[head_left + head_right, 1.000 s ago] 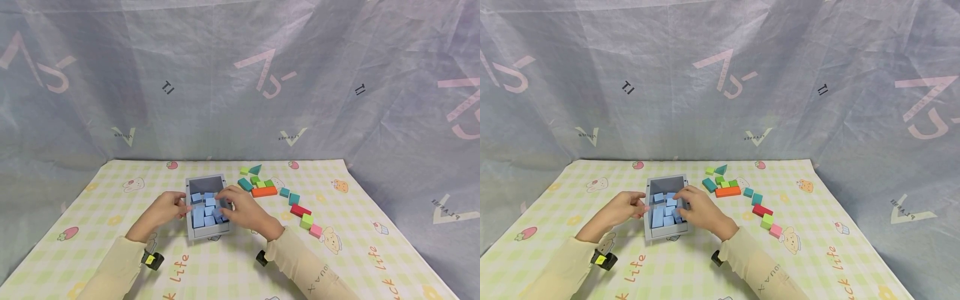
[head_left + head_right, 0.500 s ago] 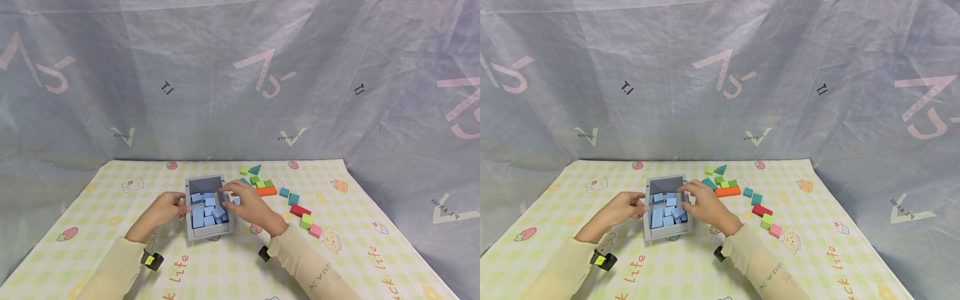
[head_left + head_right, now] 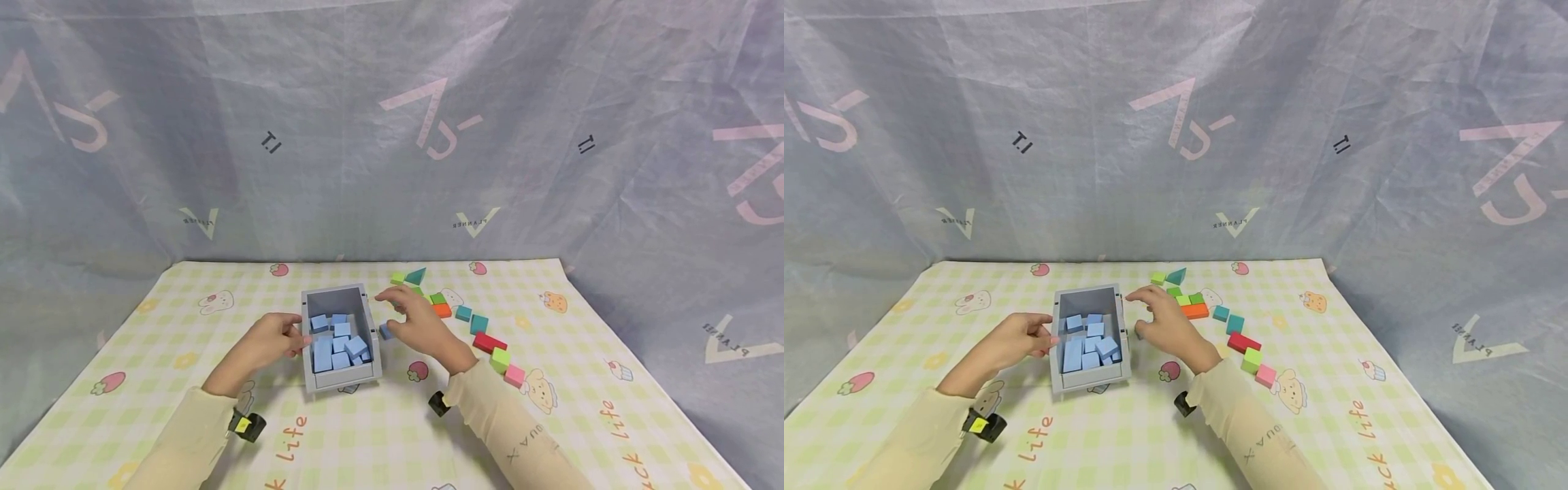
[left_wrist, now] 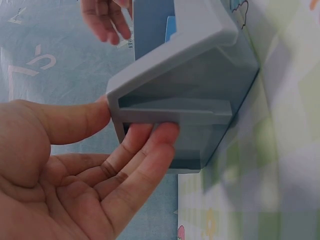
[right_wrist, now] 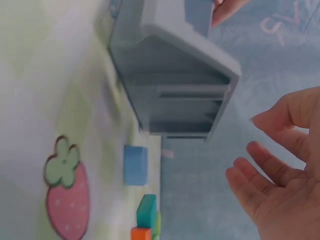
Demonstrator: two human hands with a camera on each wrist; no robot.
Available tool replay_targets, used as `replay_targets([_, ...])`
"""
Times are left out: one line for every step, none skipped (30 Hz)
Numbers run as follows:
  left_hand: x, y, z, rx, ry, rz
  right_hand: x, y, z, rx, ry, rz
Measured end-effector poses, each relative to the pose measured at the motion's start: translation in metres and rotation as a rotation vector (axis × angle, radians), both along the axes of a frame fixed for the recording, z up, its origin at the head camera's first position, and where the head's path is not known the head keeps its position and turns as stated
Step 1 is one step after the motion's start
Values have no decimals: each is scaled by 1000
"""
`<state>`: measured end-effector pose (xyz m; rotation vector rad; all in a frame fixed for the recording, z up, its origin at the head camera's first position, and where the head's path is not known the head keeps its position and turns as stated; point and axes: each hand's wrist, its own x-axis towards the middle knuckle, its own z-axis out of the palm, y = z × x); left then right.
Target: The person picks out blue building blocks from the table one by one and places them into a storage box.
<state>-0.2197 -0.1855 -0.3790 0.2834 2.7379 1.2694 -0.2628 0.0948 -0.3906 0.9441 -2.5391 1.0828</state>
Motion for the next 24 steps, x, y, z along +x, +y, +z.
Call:
replay_targets([0,0,0,2,-1,2,-2,1,-2,5,-4,-13])
replay_targets([0,0,0,5,-3,4,-4,2,-5,14,-10,-26])
replay_targets([-1,-1,0,6,-4,6,-6,3,-7,22,-13,-40])
replay_targets([-1,-1,0,7,-2,3,-8,4,-10,27,-18,-50])
replay_targets([-1,-1,-1,8,1,0,-10,5,-12,34,-24,-61])
replay_targets([-1,-1,-1,10,0,0,-12,7,-14,45,-32,-73])
replay_targets([-1,-1,-1,12,0,1,-13,8,-17,53,-42,-82])
replay_targets([-1,-1,-1,13,-1,0,-15,9,-19,61,-51,-89])
replay_targets([-1,-1,-2,13,-2,0,-16,10,-20,69,-64,-96])
replay_targets([-1,-1,-2,11,-1,-4,-17,10,-22,76,-80,-99])
replay_targets([-1,-1,-2,12,-1,-3,-18,11,-24,84,-97,-102])
replay_targets([-1,-1,-2,14,-3,1,-19,11,-25,92,-112,-104])
replay_targets([-1,-1,-1,15,-2,-2,-20,11,-27,99,-123,-103])
replay_targets([-1,-1,-1,13,-1,-3,-21,10,-28,113,-124,-98])
replay_targets([0,-1,-1,11,0,-5,-21,10,-30,122,-127,-91])
replay_targets([0,0,0,11,1,-5,-21,9,-31,131,-130,-81])
replay_targets([0,0,0,14,-2,-3,-21,8,-33,144,-132,-70])
replay_targets([0,0,1,14,-3,-1,-21,7,-34,164,-136,-64])
replay_targets([0,0,1,14,-4,-1,-21,6,-35,188,-141,-57])
replay_targets([1,0,1,15,-3,-1,-20,5,-36,215,-143,-50])
replay_targets([0,-1,1,16,-3,-2,-19,4,-36,241,-153,-48])
replay_targets([0,-1,1,17,-2,-4,-19,4,-37,266,-155,-42])
replay_targets([0,-1,0,18,0,-6,-18,3,-37,288,-153,-35])
replay_targets([0,-1,0,17,2,-8,-17,3,-37,306,-153,-30])
